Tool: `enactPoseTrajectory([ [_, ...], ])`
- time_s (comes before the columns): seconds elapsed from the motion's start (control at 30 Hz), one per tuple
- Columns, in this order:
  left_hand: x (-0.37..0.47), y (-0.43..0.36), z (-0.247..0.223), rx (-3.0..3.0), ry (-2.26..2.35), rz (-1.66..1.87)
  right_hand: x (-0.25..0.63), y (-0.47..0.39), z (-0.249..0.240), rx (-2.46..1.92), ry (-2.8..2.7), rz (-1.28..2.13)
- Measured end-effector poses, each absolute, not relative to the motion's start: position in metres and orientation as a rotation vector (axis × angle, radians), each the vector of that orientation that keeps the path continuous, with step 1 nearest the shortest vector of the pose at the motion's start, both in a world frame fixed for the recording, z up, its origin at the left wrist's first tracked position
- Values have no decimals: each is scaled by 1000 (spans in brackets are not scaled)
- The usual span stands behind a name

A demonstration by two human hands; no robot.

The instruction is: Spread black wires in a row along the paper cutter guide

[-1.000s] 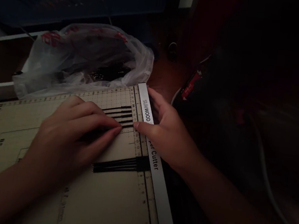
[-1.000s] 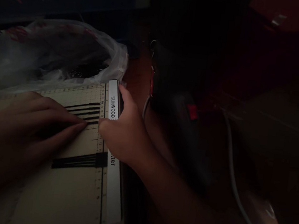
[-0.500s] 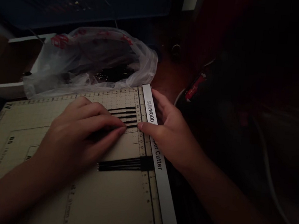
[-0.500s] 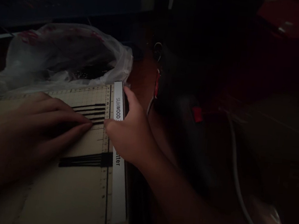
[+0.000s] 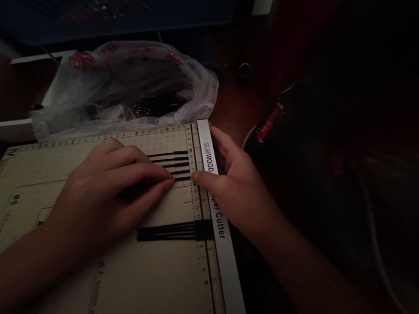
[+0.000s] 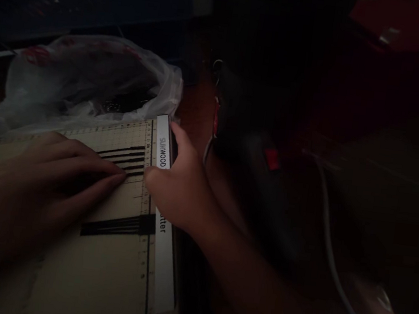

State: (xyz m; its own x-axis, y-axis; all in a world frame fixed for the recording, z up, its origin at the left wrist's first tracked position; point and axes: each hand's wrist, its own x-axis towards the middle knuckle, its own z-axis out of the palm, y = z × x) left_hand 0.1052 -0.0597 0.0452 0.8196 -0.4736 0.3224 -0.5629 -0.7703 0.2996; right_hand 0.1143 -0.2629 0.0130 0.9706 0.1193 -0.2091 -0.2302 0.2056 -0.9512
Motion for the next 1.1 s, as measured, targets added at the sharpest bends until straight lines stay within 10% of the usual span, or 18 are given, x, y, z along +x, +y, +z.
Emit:
enactPoseTrajectory([
  [1.1,103,-61,46,2611,-723,273,114,-264,14,-1366,83,257],
])
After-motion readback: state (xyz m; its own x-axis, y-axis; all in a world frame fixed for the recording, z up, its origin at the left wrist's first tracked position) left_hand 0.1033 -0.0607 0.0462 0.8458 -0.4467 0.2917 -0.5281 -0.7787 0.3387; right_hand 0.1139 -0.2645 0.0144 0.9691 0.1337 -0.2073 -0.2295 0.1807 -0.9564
